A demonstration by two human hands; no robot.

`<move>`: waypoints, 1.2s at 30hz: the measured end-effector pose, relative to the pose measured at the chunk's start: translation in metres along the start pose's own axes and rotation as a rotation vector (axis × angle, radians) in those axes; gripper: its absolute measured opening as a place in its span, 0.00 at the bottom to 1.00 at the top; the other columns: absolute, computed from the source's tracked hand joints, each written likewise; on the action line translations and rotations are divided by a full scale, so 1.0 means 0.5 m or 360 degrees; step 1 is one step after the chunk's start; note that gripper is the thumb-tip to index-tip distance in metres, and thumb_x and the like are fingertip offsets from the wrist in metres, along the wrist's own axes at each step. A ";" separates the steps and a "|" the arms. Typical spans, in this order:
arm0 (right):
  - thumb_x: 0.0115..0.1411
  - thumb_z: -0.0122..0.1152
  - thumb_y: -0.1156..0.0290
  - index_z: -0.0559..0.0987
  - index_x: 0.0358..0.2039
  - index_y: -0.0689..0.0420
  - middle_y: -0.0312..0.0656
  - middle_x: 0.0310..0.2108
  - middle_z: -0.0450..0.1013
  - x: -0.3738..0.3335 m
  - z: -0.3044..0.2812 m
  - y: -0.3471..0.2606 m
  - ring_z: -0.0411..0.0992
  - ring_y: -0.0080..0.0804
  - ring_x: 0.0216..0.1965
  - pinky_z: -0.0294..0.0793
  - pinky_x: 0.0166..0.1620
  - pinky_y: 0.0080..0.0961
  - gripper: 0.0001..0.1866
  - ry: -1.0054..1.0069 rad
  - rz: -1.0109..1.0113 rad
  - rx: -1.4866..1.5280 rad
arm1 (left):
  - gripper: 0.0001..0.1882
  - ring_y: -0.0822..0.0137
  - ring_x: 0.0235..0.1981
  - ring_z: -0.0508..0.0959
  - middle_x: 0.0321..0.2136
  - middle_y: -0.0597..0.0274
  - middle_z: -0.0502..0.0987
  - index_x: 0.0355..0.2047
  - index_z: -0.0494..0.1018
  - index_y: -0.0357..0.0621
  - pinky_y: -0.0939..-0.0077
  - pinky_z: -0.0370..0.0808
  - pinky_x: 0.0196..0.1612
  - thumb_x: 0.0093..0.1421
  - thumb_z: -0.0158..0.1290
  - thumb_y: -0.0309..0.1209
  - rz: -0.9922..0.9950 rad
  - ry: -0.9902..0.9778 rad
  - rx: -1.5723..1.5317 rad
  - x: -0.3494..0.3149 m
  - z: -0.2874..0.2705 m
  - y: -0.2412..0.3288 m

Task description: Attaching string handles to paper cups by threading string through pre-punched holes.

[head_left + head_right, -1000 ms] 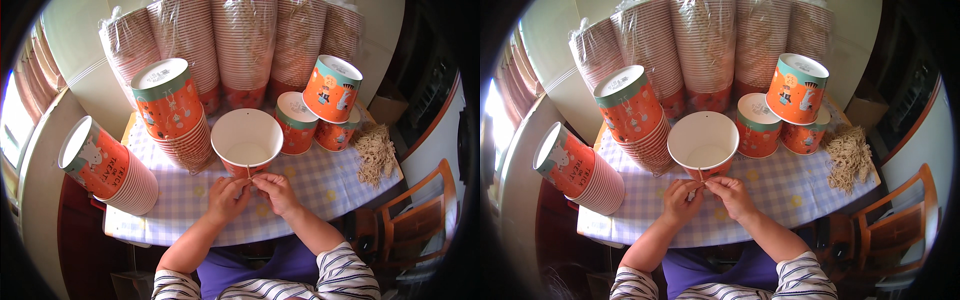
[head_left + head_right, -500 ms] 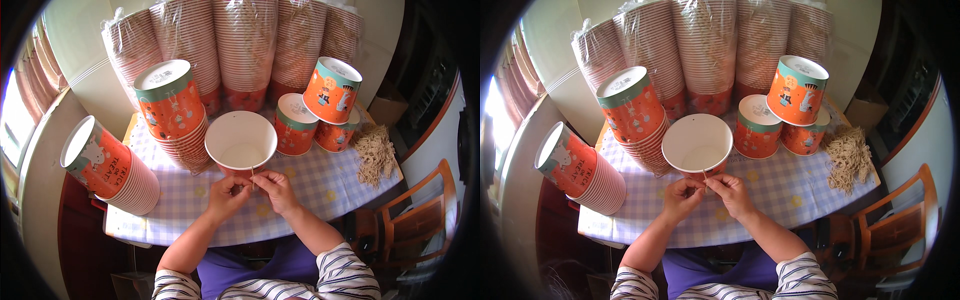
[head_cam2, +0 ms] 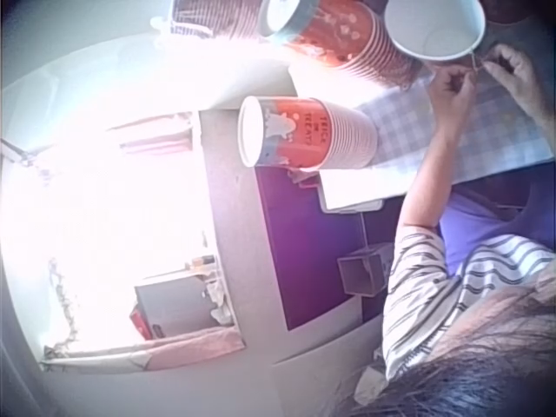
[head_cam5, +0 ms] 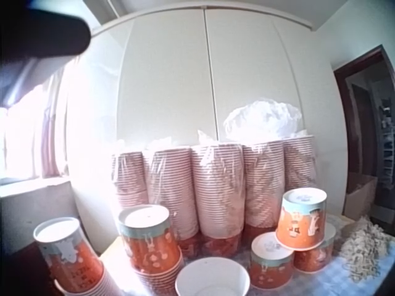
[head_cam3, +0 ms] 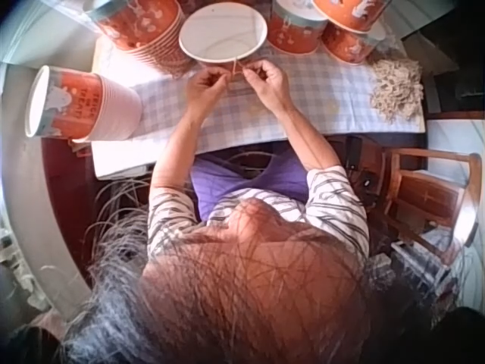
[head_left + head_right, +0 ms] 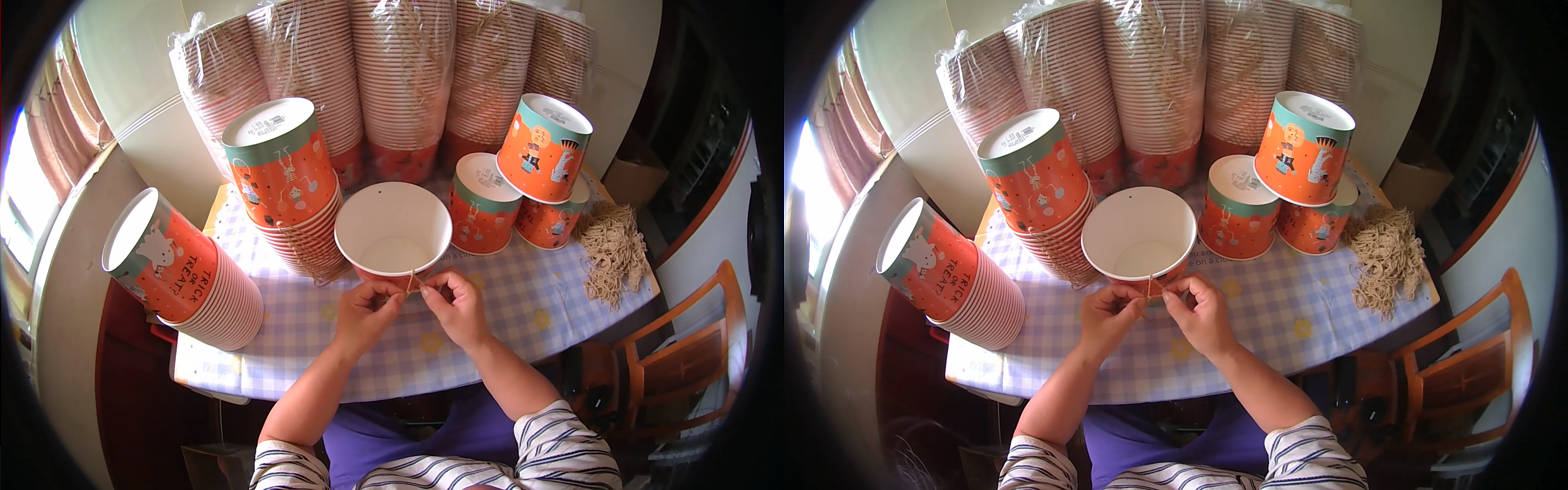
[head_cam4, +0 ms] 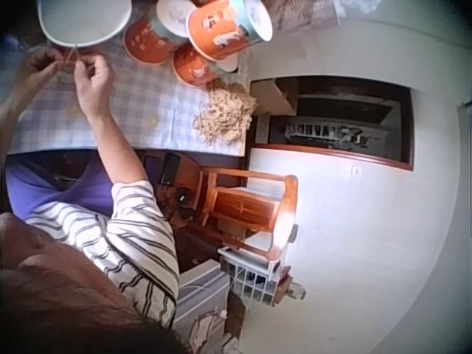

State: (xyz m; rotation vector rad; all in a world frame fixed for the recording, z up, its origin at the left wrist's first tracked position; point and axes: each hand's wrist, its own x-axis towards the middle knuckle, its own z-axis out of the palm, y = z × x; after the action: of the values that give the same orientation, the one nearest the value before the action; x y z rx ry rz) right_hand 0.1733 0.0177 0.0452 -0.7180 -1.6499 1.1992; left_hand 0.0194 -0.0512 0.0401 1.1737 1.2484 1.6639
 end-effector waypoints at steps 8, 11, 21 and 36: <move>0.55 0.61 0.75 0.75 0.28 0.60 0.28 0.24 0.69 0.001 -0.006 0.002 0.60 0.10 0.21 0.60 0.25 0.11 0.04 0.0054 -0.0053 -0.0103 | 0.04 0.82 0.28 0.73 0.27 0.69 0.77 0.31 0.75 0.36 0.88 0.69 0.31 0.55 0.57 0.21 -0.0033 -0.0003 -0.0091 0.001 -0.002 0.002; 0.56 0.60 0.74 0.76 0.31 0.60 0.29 0.26 0.71 0.001 -0.010 0.008 0.61 0.10 0.22 0.60 0.25 0.11 0.04 -0.0029 0.0073 0.0060 | 0.04 0.82 0.28 0.73 0.27 0.69 0.77 0.31 0.75 0.36 0.88 0.69 0.31 0.55 0.57 0.22 -0.0048 -0.0006 -0.0104 0.002 -0.003 0.001; 0.60 0.59 0.70 0.79 0.38 0.59 0.33 0.31 0.76 0.002 -0.001 -0.001 0.68 0.12 0.30 0.67 0.31 0.11 0.09 -0.0396 0.0545 0.0974 | 0.05 0.79 0.29 0.76 0.28 0.64 0.78 0.33 0.75 0.36 0.86 0.72 0.31 0.56 0.57 0.22 -0.0013 -0.0043 -0.0062 0.001 -0.002 -0.004; 0.59 0.59 0.70 0.78 0.33 0.59 0.31 0.26 0.73 0.001 -0.001 -0.002 0.67 0.13 0.28 0.68 0.32 0.13 0.06 -0.0132 0.0379 0.0571 | 0.04 0.81 0.28 0.74 0.27 0.68 0.77 0.32 0.75 0.36 0.88 0.70 0.30 0.55 0.57 0.22 -0.0056 -0.0006 -0.0054 0.001 -0.003 0.002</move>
State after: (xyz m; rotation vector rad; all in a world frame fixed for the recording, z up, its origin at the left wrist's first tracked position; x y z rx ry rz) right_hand 0.1736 0.0179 0.0463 -0.6544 -1.3872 1.6631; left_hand 0.0176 -0.0513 0.0409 1.1277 1.2267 1.6499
